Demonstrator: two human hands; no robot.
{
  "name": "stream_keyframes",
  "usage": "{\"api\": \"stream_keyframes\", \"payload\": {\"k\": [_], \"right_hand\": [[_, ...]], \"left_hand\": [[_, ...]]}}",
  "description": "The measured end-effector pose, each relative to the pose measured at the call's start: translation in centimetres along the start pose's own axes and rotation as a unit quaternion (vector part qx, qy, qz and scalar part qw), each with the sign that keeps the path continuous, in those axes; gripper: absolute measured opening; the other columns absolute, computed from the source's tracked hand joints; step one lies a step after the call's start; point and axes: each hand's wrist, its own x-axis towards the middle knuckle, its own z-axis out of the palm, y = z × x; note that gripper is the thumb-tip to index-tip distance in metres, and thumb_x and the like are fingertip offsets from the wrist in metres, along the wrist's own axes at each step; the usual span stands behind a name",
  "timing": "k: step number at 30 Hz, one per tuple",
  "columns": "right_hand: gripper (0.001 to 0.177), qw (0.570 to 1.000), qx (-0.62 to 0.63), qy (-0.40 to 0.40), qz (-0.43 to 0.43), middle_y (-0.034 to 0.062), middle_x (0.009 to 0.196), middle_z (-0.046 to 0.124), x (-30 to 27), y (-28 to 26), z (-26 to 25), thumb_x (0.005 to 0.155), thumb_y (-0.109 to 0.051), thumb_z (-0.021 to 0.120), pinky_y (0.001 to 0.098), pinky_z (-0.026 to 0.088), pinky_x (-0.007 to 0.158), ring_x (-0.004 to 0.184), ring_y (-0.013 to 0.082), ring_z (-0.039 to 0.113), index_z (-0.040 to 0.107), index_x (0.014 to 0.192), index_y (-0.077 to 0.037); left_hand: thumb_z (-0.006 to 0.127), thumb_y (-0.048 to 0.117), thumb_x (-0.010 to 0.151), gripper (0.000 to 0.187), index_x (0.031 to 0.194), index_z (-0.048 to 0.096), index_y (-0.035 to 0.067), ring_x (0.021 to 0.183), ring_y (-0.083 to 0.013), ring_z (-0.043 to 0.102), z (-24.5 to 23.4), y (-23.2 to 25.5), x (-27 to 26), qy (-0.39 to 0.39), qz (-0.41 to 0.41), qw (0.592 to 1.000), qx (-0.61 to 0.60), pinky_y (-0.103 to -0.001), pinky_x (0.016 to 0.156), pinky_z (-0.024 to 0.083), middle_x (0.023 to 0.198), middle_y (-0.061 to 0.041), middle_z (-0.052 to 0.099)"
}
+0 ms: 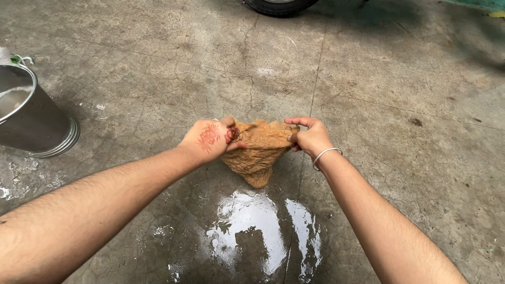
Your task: The person scrubs the concrete floor with a wet cloth, periodically rinsing and wringing the cloth in a metal bucket of water.
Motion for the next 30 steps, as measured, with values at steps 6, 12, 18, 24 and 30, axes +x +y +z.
{"api": "stream_keyframes", "payload": {"k": [6,12,18,24,30], "right_hand": [[0.03,0.999,-0.047,-0.004,-0.02,0.0148,0.098,0.076,1.0,1.4,-1.8,0.086,0.008,0.067,0.0261,0.05,0.059,0.073,0.0145,0.064,0.08,0.11,-0.004],[0.026,0.993,0.018,0.051,-0.104,0.0118,0.099,0.07,2.7,2.3,-2.6,0.084,0.01,0.069,0.0294,0.058,0.063,0.075,0.0156,0.067,0.07,0.106,-0.003],[0.018,0.991,-0.003,0.029,-0.129,0.0108,0.105,0.075,2.6,3.5,-1.7,0.086,0.007,0.068,0.0311,0.062,0.084,0.092,0.0181,0.073,0.073,0.101,-0.001],[0.022,0.954,-0.217,0.003,-0.209,0.0058,0.123,0.058,1.8,2.7,0.2,0.078,-0.007,0.083,0.0324,0.055,0.094,0.105,0.0182,0.067,0.083,0.1,-0.007],[0.034,0.98,-0.093,-0.156,-0.081,0.0087,0.087,0.074,-1.5,-0.8,3.0,0.09,-0.035,0.077,0.0325,0.057,0.07,0.078,0.0156,0.071,0.073,0.099,-0.003]], "left_hand": [[0.057,0.03,0.088,0.029,0.113,0.066,0.02,0.064,-0.0142,0.068,-1.5,0.5,-0.4,0.009,-0.005,0.951,-0.31,-0.028,0.077,0.058,0.064,-0.003,0.069],[0.065,0.025,0.091,0.036,0.064,0.05,0.006,0.057,-0.0126,0.044,0.3,0.4,2.3,0.044,-0.075,0.904,-0.418,-0.035,0.058,0.046,0.06,-0.005,0.051],[0.068,0.04,0.096,0.05,0.059,0.05,0.011,0.054,-0.0076,0.044,0.8,0.2,3.0,0.054,-0.117,0.86,-0.493,-0.032,0.056,0.044,0.054,0.001,0.052],[0.068,0.04,0.094,0.046,0.064,0.053,0.009,0.055,-0.0106,0.048,1.1,1.0,3.1,0.015,-0.118,0.895,-0.43,-0.034,0.06,0.048,0.056,-0.003,0.054],[0.065,0.043,0.091,0.033,0.08,0.066,0.012,0.067,-0.0127,0.065,2.1,1.4,4.0,-0.01,-0.118,0.898,-0.424,-0.036,0.068,0.057,0.071,-0.004,0.069]]}}
